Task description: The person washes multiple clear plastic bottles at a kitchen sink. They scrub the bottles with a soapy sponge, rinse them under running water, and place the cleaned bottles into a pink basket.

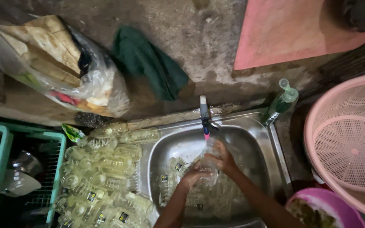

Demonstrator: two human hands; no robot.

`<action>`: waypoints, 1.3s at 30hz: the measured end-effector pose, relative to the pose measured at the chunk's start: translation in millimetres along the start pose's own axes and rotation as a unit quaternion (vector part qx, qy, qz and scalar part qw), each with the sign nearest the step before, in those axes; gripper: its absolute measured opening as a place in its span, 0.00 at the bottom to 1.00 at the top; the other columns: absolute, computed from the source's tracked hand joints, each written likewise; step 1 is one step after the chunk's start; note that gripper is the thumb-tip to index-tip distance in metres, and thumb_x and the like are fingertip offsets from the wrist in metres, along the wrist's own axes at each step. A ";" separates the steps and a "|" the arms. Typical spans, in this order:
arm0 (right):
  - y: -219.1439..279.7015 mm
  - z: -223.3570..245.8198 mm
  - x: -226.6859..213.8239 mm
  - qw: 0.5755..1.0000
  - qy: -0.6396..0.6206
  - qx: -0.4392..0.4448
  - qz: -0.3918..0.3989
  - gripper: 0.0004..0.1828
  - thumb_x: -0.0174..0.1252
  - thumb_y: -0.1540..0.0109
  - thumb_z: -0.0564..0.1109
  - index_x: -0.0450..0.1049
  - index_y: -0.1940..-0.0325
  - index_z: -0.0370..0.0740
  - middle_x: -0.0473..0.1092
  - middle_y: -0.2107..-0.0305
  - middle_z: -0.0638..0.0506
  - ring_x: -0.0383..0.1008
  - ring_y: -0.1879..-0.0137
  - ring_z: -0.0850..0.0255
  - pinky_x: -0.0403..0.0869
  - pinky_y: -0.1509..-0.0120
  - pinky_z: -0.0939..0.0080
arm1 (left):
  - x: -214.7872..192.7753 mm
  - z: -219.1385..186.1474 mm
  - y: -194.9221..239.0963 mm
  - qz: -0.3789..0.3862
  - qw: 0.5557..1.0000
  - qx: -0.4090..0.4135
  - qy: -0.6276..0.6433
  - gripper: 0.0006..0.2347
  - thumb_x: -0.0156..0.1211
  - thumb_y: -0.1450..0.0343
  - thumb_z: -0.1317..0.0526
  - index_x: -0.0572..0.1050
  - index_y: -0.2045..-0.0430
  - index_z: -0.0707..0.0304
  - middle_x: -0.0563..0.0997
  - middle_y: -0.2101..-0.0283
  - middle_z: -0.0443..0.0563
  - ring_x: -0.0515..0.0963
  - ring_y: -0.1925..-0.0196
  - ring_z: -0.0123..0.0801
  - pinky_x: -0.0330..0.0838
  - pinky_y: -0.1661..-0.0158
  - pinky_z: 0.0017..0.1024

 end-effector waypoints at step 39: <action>5.9 -53.3 12.1 0.914 -0.326 0.238 -0.031 0.16 0.55 0.31 0.53 0.76 0.53 0.36 0.68 0.74 0.50 0.60 0.78 0.66 0.62 0.77 0.66 | 21.8 -232.1 217.7 -0.333 0.857 0.321 -0.226 0.30 0.73 0.38 0.57 0.69 0.40 0.56 0.74 0.40 0.59 0.77 0.41 0.49 0.78 0.47 0.45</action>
Point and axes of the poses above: each hand's wrist, its own y-axis away from the middle knuckle, its own x-axis out of the palm, z = x × y, the point moved 10 cm from there along -y, towards the middle knuckle
